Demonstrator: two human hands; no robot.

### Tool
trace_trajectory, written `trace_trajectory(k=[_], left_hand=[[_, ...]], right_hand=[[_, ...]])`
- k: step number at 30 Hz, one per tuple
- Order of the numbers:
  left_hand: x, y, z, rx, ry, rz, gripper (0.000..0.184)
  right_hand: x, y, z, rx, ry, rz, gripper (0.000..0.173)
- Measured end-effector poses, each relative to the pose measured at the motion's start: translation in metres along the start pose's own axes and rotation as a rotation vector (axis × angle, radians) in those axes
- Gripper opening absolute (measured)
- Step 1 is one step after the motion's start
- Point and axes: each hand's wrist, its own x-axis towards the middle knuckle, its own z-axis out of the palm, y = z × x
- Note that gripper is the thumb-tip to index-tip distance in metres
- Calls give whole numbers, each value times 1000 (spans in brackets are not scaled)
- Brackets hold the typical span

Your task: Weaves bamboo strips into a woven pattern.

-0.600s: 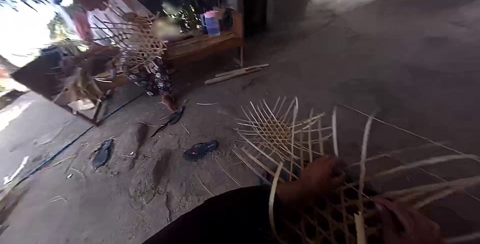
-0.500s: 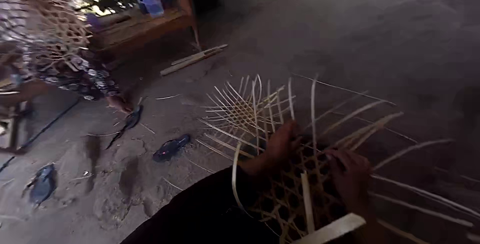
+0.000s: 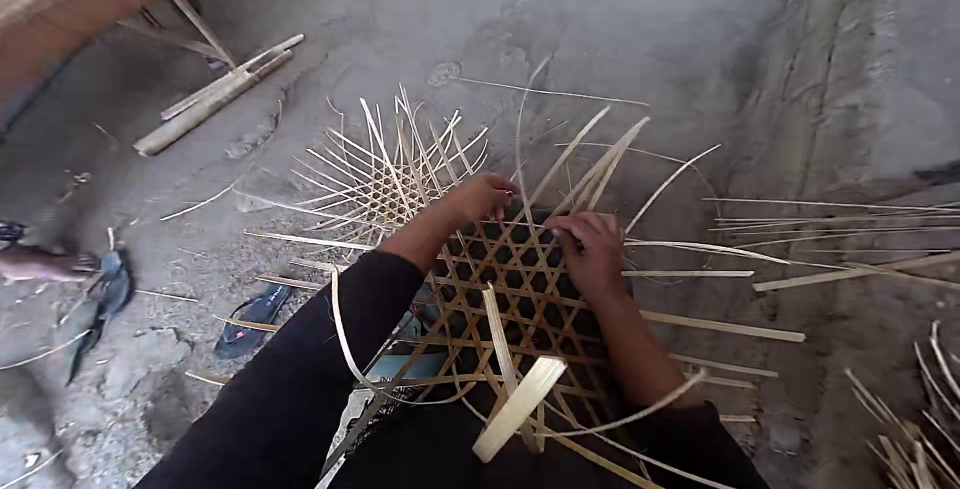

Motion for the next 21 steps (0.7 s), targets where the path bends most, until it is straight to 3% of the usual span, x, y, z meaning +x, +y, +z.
trace_trajectory(k=[2,5,8,9,11,13,17,19,21], left_hand=[[6,15,-3,242,-104,-27,29],[1,22,-3,290,-230,57,29],[-26,29,12,204,-37,-6,19],[-27,2,20,146,108,191,16],[-30,-31,30,117,229,493,15],[-30,-32,31,272,276,570,27],[-16,-10,25,474,273,395,24],[-32,22,22,470,174,213,22],[-19,22,25,528,191,220,25]], right_hand=[[-1,1,0,-2,17,-14,19],[-2,0,-1,22,28,-6,20],[0,-1,-3,29,20,6,19],[0,-1,-2,35,17,9,18],[0,0,0,41,16,10,18],[1,0,1,49,27,-5,18],[-1,-4,2,35,46,-26,18],[-3,-4,2,19,47,-32,18],[-3,-2,1,11,42,-26,18]])
